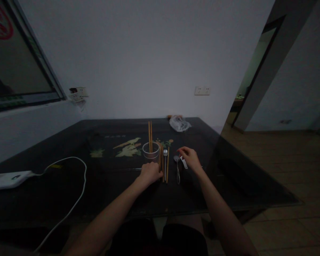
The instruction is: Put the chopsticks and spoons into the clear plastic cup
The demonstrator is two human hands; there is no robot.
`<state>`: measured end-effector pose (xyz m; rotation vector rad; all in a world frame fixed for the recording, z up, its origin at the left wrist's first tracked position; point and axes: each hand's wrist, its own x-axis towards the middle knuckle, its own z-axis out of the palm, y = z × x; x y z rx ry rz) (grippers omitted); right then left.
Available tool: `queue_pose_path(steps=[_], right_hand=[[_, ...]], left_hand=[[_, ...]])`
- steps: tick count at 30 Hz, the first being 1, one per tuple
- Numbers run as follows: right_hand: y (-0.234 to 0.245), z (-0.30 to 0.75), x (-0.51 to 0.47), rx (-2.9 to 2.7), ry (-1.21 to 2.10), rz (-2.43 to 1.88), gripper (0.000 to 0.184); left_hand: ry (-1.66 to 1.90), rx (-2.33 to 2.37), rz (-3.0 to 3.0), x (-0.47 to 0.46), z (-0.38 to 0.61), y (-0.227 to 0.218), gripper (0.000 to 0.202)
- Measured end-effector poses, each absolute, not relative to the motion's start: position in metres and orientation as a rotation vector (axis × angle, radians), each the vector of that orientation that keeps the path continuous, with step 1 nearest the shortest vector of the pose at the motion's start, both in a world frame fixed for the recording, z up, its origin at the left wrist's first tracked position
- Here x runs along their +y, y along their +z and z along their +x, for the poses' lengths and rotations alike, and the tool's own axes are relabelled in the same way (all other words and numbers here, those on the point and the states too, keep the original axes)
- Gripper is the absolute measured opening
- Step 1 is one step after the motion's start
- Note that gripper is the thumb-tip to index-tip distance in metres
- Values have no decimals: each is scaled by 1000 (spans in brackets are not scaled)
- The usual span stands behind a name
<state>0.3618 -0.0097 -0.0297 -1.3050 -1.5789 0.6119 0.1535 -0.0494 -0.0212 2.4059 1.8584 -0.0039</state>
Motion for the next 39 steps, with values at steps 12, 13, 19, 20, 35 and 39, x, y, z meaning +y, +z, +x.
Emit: queue_pose_path(steps=[12, 13, 19, 20, 35, 39], right_hand=[[-25, 359, -15, -1619, 556, -1291, 28], [-24, 358, -16, -1625, 554, -1283, 28], [-18, 343, -26, -1628, 587, -1245, 30], [-18, 339, -28, -1620, 616, -1241, 32], [-15, 312, -37, -1341, 1082, -973, 37], [-8, 304, -40, -1445, 1039, -931, 34]], left_hand=[[99, 1870, 2340, -54, 150, -13, 34], [107, 1872, 2344, -55, 150, -13, 33], [286, 1789, 2419, -60, 150, -6, 28], [328, 1758, 2436, -62, 150, -5, 27], [666, 1378, 2532, -61, 146, -4, 31], [1143, 1208, 2240, -53, 131, 10, 28]])
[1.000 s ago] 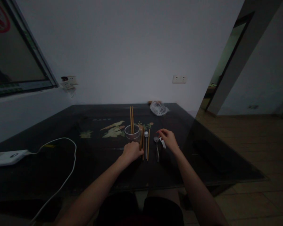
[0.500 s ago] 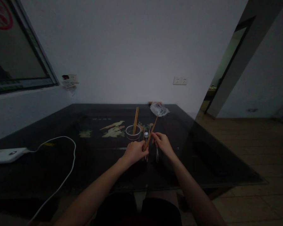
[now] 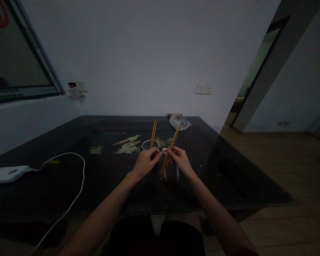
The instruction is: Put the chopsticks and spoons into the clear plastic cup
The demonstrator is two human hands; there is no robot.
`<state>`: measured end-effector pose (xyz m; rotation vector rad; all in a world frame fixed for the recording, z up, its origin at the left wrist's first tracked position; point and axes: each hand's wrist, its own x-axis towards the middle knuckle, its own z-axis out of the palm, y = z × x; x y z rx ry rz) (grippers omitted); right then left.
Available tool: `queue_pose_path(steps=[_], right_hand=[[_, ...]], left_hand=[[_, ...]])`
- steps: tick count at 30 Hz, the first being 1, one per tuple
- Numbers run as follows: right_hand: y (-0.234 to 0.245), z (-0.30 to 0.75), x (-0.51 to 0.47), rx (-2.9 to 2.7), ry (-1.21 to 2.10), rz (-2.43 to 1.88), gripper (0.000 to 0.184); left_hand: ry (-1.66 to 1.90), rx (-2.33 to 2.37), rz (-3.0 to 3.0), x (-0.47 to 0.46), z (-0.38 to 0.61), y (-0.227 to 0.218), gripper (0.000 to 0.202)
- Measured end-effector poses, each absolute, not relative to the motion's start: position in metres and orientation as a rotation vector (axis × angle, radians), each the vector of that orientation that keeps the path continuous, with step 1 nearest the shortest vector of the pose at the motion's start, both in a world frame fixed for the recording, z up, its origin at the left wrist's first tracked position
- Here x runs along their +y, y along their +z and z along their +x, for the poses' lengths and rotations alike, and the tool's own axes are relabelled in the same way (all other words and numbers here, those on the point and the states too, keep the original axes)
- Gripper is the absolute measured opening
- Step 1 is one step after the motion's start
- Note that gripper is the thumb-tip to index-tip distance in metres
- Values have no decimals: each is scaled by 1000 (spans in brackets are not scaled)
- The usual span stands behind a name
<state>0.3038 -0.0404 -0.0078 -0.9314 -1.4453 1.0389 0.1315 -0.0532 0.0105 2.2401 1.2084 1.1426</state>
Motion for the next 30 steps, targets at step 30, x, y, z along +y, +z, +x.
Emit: queue_pose_path(steps=[30], right_hand=[[-6, 260, -48, -1839, 790, -872, 22]], left_hand=[[1268, 978, 1960, -39, 86, 26, 23]])
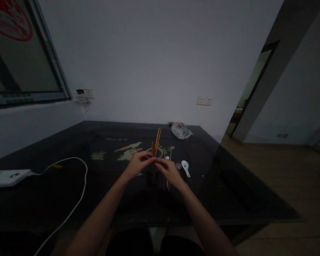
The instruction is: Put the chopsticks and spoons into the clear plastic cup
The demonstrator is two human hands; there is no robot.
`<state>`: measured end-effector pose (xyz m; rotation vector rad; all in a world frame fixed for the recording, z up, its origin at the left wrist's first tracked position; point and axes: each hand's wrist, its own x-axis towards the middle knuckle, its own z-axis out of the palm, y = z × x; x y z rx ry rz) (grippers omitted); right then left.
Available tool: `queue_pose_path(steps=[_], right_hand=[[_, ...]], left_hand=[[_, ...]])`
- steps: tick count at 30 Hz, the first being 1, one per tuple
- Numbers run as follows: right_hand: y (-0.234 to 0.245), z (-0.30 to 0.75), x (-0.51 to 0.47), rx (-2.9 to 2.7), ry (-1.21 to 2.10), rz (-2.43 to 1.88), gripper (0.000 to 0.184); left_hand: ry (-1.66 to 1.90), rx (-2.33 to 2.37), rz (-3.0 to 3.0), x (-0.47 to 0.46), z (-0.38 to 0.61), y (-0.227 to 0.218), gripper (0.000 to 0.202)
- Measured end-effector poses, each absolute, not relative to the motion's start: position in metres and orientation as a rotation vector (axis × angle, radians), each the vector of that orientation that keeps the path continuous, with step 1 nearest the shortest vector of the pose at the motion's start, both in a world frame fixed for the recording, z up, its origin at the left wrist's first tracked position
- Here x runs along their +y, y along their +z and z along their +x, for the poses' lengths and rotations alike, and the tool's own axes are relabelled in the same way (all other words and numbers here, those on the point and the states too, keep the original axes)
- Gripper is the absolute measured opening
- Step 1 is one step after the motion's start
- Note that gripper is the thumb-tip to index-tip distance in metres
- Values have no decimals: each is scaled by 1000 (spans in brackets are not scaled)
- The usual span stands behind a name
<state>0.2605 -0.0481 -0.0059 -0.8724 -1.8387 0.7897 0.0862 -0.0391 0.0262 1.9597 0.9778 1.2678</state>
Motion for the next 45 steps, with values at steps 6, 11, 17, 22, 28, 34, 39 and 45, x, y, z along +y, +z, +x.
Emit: queue_pose_path(steps=[6, 11, 17, 22, 28, 34, 39, 45], right_hand=[[-10, 278, -34, -1565, 852, -950, 26], [-18, 279, -26, -1392, 756, -924, 33], [-37, 269, -13, -1404, 828, -941, 66], [-60, 257, 5, -1504, 944, -922, 81], [-66, 249, 8, -1558, 973, -930, 91], [-63, 247, 5, -1605, 984, -922, 97], [-68, 240, 11, -1588, 930, -994, 95], [-72, 237, 11, -1559, 918, -964, 90]], left_hand=[[1355, 1009, 1813, -36, 84, 24, 27], [1513, 1018, 1707, -35, 76, 30, 30], [1817, 1059, 1438, -30, 61, 33, 30], [1989, 970, 1227, -21, 49, 37, 33], [2099, 969, 1327, -8, 46, 71, 35], [2043, 1024, 1591, 16, 63, 95, 31], [1762, 1090, 1723, 46, 74, 80, 34], [1575, 1168, 1799, 62, 77, 56, 36]])
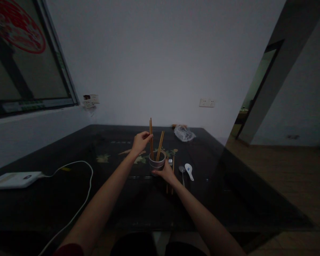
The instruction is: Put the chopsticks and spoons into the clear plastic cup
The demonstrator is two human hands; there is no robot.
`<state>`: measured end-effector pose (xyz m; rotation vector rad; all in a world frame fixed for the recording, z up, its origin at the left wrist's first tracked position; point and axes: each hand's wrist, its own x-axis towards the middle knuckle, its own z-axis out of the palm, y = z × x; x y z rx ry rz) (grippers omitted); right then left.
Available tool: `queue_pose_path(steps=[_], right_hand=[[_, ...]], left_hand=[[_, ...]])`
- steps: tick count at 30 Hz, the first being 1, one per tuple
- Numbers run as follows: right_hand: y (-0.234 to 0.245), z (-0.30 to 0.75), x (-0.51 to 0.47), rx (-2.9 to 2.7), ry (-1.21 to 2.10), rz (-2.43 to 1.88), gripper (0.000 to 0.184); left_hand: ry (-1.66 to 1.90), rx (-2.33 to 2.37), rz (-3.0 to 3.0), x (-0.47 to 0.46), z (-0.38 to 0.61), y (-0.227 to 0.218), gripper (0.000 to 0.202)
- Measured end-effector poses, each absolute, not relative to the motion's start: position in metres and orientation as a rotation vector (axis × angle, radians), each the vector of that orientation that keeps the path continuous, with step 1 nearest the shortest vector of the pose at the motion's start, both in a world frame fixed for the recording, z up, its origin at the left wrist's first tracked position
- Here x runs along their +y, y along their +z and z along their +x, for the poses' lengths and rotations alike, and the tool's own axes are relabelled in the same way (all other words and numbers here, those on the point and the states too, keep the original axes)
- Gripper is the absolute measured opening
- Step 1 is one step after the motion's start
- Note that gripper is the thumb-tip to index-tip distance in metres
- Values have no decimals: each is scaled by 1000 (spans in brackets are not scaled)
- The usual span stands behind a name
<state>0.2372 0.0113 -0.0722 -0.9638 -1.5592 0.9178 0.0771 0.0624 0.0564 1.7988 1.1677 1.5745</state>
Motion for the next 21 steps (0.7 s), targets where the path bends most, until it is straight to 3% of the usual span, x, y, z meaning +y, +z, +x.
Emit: queue_pose_path(steps=[21], right_hand=[[-61, 248, 5, -1613, 991, -957, 86]], left_hand=[[1422, 1338, 1883, 79, 86, 34, 24]])
